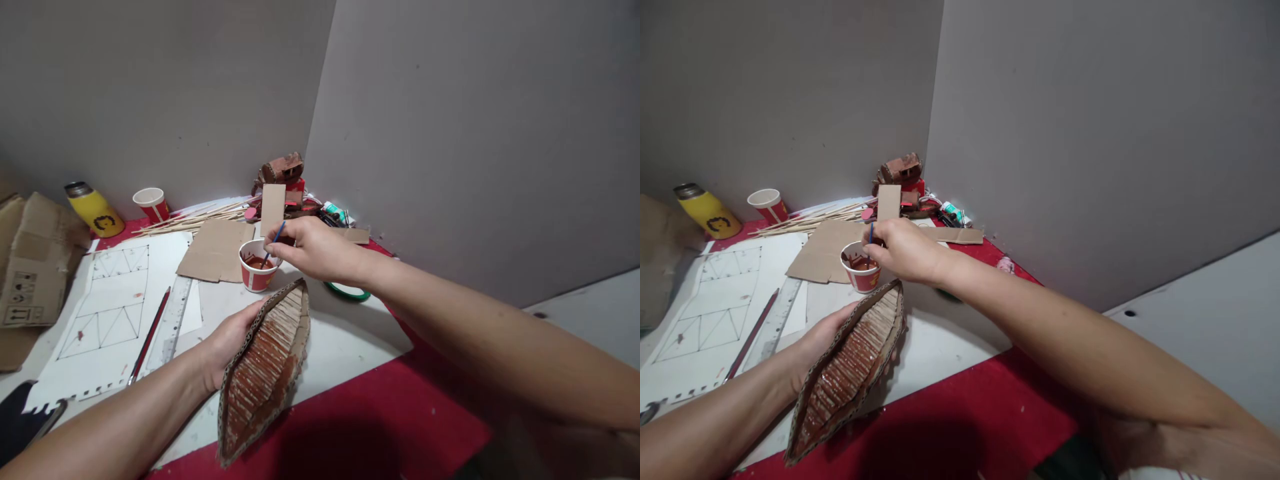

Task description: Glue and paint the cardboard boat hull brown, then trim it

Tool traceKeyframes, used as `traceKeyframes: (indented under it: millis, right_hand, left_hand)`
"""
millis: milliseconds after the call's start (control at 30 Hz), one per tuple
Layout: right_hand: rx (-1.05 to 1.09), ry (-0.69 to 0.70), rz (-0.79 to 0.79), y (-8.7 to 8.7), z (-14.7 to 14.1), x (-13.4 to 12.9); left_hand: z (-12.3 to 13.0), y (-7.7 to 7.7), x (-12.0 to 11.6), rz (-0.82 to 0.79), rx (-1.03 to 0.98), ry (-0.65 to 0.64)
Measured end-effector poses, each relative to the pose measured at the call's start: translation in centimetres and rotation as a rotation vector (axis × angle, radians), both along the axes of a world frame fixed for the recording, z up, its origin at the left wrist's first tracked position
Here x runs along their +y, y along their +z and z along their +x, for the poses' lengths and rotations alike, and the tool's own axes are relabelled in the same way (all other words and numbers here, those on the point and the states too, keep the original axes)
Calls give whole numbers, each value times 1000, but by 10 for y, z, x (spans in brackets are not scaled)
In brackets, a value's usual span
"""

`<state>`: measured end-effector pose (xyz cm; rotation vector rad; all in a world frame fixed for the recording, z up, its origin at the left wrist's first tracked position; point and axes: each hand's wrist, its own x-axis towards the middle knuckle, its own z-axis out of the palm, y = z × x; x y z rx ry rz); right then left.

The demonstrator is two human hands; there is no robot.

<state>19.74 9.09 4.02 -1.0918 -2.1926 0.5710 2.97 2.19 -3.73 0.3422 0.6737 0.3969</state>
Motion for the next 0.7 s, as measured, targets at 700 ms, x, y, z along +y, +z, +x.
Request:
traceKeyframes:
  millis: [700]
  right_hand:
    - [956, -275, -317, -41, 36, -15]
  left_hand:
    - [-3, -2, 0, -2, 56, 55]
